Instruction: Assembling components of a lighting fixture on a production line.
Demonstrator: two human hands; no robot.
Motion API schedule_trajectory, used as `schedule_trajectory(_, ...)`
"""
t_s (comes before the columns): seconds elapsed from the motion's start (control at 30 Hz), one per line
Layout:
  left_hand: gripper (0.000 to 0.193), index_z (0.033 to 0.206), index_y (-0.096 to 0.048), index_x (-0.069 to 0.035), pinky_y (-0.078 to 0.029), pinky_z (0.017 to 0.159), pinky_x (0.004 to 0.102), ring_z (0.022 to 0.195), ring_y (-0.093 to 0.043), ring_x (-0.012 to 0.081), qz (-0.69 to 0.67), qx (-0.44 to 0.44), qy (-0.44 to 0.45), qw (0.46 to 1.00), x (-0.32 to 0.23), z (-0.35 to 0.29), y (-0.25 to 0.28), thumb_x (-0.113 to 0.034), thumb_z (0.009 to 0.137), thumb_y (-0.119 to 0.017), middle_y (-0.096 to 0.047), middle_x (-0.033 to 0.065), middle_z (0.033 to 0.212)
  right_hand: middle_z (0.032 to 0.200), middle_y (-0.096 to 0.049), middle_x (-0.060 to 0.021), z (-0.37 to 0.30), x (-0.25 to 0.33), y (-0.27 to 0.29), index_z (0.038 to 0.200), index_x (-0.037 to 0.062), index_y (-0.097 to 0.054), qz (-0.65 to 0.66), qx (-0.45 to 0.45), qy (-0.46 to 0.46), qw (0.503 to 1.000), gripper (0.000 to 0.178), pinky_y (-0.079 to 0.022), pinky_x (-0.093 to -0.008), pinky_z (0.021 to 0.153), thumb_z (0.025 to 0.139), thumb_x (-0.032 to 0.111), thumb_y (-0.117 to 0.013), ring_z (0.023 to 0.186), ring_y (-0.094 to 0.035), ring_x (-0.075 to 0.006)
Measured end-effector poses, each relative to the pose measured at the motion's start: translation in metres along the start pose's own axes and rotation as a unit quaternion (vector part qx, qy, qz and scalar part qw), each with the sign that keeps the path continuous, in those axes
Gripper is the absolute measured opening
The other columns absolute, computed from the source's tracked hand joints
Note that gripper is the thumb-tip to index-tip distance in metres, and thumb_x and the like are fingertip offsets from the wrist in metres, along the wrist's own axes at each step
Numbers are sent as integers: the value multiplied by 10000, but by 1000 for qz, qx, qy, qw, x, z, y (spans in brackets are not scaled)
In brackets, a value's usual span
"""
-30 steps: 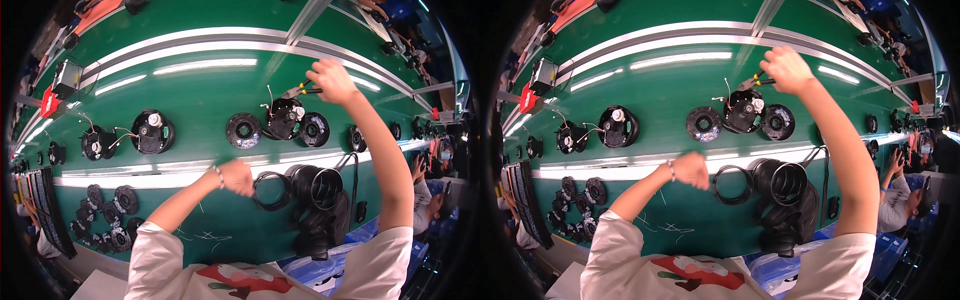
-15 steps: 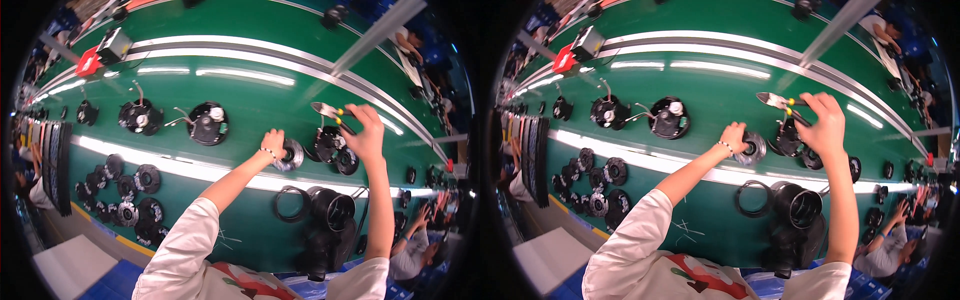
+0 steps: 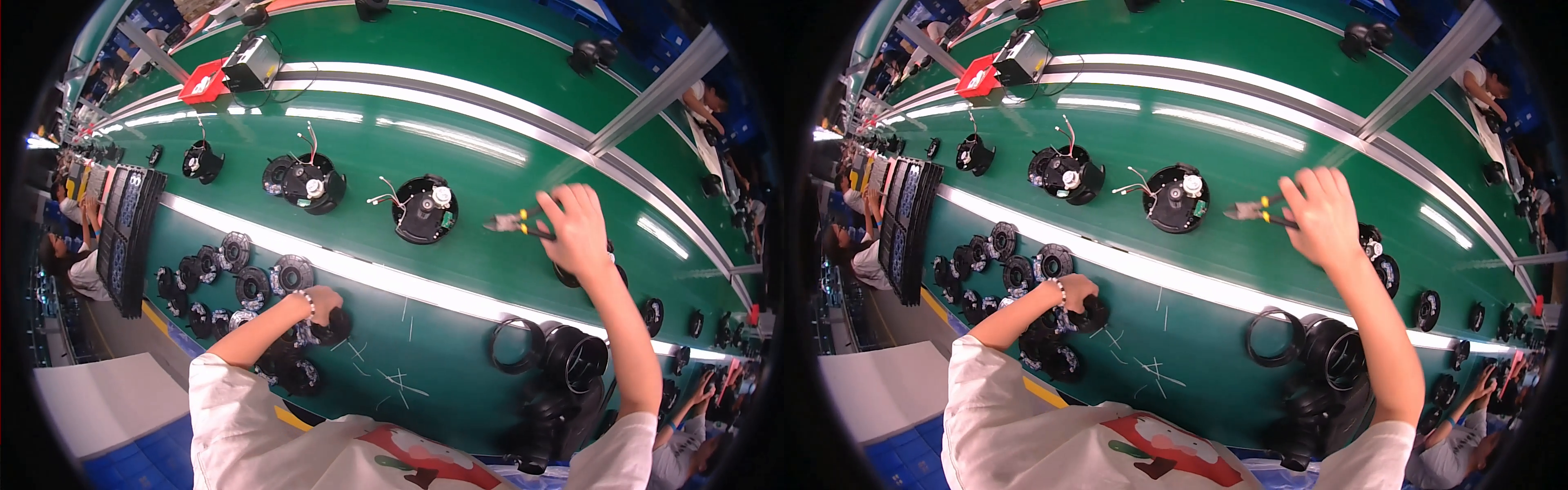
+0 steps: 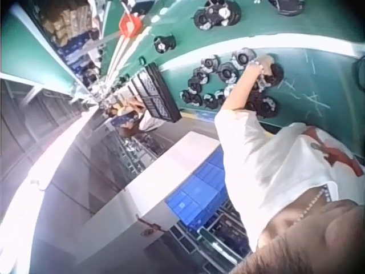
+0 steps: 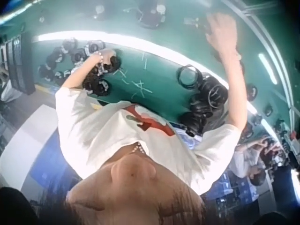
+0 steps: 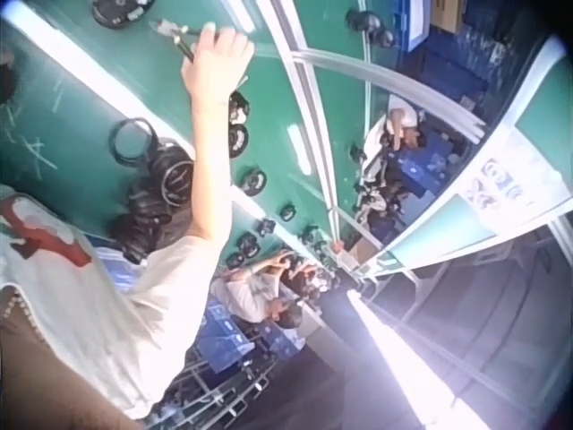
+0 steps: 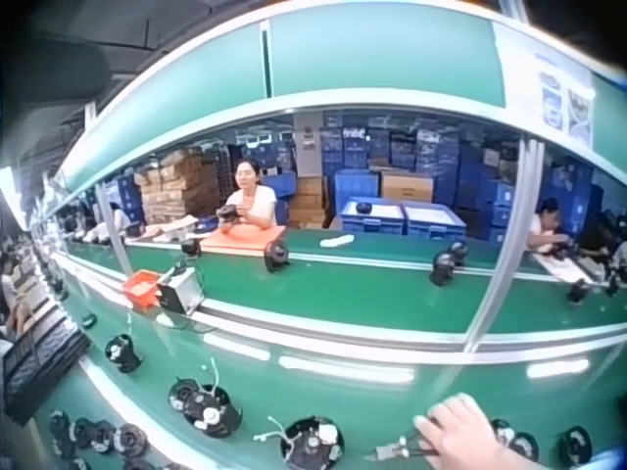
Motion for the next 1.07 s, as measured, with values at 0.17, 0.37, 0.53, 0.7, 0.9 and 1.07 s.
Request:
schedule_trajectory(0.17, 443, 955, -559, -82, -469, 756, 378, 919, -528, 298, 101, -156, -19, 982, -3, -3, 45, -232, 569, -716, -547, 112, 996, 802, -463, -49, 79, 41, -48, 864, 61, -521, -124, 65, 156, 978, 235, -350, -339, 833, 643, 118, -577, 830, -471, -203)
schedule_trajectory(0.37, 274, 647, -522, -53, -470, 501, 392, 530, -559, 318, -174, -514, 44, 839, -42, 7, 172, -295, 740, -611, -555, 109, 568, 766, -449, -47, 106, 91, -107, 803, 65, -526, -130, 51, 303, 943, 131, -354, -351, 850, 683, 118, -531, 829, -464, -197)
schedule_trajectory(0.53, 268, 630, -513, -18, -445, 524, 436, 569, -558, 350, -198, -522, 84, 825, -32, 39, 177, -237, 773, -571, -551, 159, 560, 766, -452, -38, 114, 91, -122, 797, 70, -537, -142, 107, 321, 930, 128, -337, -352, 890, 682, 126, -542, 834, -465, -188)
schedule_trajectory(0.7, 238, 660, -523, 1, -448, 537, 431, 576, -557, 355, -232, -511, -8, 828, -38, 36, 192, -201, 779, -564, -546, 180, 571, 739, -475, 4, 105, 91, -126, 715, 116, -564, -143, 62, 353, 923, 62, -344, -301, 823, 699, 172, -544, 823, -465, -150)
schedule_trajectory(0.9, 241, 665, -532, 9, -453, 561, 436, 603, -564, 362, -254, -472, -20, 844, -46, 39, 191, -196, 790, -549, -558, 195, 596, 736, -513, 3, 99, 88, -143, 681, 125, -584, -148, 132, 326, 924, 53, -366, -295, 781, 682, 171, -558, 810, -489, -158)
schedule_trajectory(1.07, 282, 704, -539, -5, -457, 612, 444, 645, -566, 376, -277, -460, -39, 843, -49, 36, 177, -277, 762, -586, -569, 199, 628, 770, -581, -16, 95, 60, -154, 655, 125, -617, -116, 312, 216, 918, 81, -387, -291, 744, 592, 175, -625, 859, -532, -176)
Point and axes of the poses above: each hand's wrist, its own z-axis towards the middle knuckle, its own y-axis out of the back of the hand, x = y × z, the point moved 9 cm from there along z, towards the middle knuckle
